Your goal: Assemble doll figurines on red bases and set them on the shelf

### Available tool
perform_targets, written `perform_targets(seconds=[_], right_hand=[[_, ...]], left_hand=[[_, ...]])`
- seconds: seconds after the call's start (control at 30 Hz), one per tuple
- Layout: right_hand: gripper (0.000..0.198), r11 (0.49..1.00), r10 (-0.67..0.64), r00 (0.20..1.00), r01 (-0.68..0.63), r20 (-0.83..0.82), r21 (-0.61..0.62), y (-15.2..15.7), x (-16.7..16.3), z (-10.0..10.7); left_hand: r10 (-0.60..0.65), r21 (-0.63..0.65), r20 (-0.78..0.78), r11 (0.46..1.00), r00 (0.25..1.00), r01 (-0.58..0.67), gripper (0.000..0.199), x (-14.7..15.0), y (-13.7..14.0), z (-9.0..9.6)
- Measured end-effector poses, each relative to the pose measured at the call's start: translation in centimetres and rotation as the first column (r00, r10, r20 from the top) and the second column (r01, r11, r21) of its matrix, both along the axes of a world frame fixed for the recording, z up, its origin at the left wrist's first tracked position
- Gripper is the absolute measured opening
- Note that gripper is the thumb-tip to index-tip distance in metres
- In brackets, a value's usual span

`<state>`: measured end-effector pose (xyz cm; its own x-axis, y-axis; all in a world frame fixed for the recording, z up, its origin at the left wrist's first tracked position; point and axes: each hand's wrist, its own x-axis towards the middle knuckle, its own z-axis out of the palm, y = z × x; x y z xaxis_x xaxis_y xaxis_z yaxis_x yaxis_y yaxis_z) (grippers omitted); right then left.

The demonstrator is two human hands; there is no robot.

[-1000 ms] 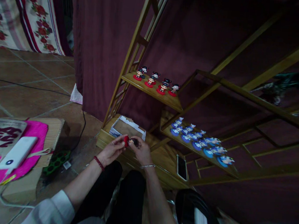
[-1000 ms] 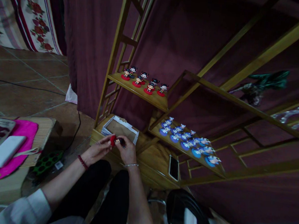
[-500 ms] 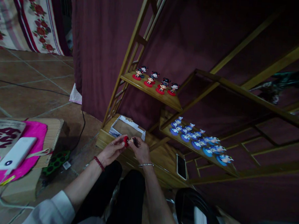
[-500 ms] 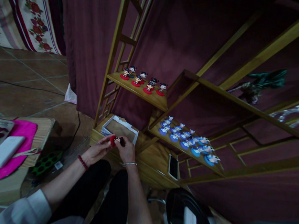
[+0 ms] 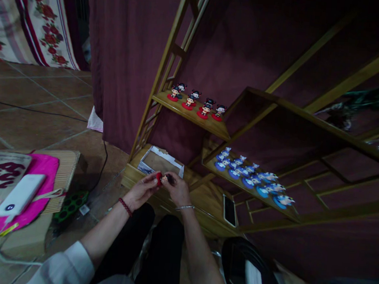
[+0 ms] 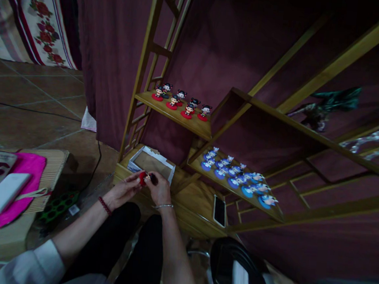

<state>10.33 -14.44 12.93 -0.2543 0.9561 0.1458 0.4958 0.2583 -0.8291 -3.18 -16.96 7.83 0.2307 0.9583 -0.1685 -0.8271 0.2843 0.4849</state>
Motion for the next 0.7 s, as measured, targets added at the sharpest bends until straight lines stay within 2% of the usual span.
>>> perform_targets(seconds=[0.37,0.7], right_hand=[[0.021,0.998,0.054,0.998,-0.054,0.03,0.01,-0.17,-0.05,0.64],[0.021,0.999,0.046,0.994,-0.048,0.102,0.021,-0.25,-0.05,0.99]], left_hand=[[-0.015,-0.018,-0.029,1.0,0.999,0.015,0.036,0.07,-0.16,0.37],[-0.014,0.002,-0.002,1.0,1.0,0.014,0.039,0.1,-0.25,0.1]])
